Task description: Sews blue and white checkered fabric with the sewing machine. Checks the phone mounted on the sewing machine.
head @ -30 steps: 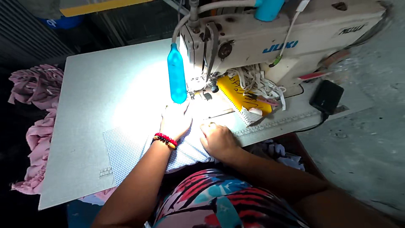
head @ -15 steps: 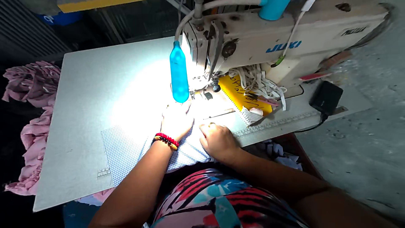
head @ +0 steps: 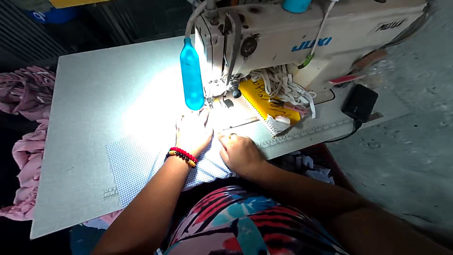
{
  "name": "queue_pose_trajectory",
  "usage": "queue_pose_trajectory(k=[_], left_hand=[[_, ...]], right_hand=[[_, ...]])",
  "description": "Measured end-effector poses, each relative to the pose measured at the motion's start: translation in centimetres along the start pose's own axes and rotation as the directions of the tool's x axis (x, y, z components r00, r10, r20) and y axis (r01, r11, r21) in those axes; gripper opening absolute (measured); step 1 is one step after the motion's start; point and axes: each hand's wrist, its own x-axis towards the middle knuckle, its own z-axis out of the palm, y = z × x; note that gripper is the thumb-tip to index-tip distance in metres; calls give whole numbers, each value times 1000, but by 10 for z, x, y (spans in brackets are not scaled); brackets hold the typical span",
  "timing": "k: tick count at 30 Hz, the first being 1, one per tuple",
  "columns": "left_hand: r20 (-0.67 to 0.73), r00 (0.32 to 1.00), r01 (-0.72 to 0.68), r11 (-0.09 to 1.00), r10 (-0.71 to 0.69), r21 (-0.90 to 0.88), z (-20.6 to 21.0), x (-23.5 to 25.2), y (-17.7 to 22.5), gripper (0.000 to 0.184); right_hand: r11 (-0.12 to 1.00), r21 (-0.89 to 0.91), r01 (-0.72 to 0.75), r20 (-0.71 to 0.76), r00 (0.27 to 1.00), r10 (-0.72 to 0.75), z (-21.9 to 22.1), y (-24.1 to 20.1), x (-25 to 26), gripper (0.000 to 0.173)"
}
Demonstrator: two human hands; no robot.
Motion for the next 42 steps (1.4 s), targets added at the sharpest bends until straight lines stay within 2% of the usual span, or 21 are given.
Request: queue_pose_trajectory(k=[4,9,19,23,26,29,32,33,35,38,40,42], left_hand=[[-9,1000,-3,1000,3,3,0,-1,0,52],[73,996,55,998,-52,-42,-7,7,2,51],[96,991,101,994,-96,-45,-7,14,0,51],[82,995,59,998,-56,-35,-4,22,-9,54],[54,998,-22,998,19,65,-3,27,-18,54],[-41,996,-77,992,81,96,-8,10,-8,43],[-29,998,44,995,-47,-84,-11,-37,23,41],[-53,998,34,994,-40,-104,-5,-50,25,43],[-84,996,-40,999,38,-32,4,-64,18,47],[-147,982,-115,993,120,39,2,-66,13,36],[-177,984,-50,995,34,-82,-1,-62,28,29],[-109,985,112,971,-137,-213,0,-54,47,37]], right_hand=[[1000,1,8,-36,999,-8,1,0,0,32],[1000,16,-7,13,1000,7,-2,-1,1,33],[996,-18,-84,121,989,86,-10,-3,17,35],[997,-33,-71,107,991,74,-8,-3,24,35],[998,-40,-57,79,995,60,-6,-4,27,34],[986,43,-161,154,976,153,-16,-8,19,35],[945,211,-251,169,961,218,-26,-2,-1,39],[928,255,-270,182,956,228,-30,1,-7,40],[912,300,-280,178,956,235,-36,9,-15,30],[915,321,-246,93,969,227,-34,14,-19,19],[923,317,-219,35,975,219,-30,13,-18,20],[924,321,-208,-6,975,222,-27,12,-16,19]])
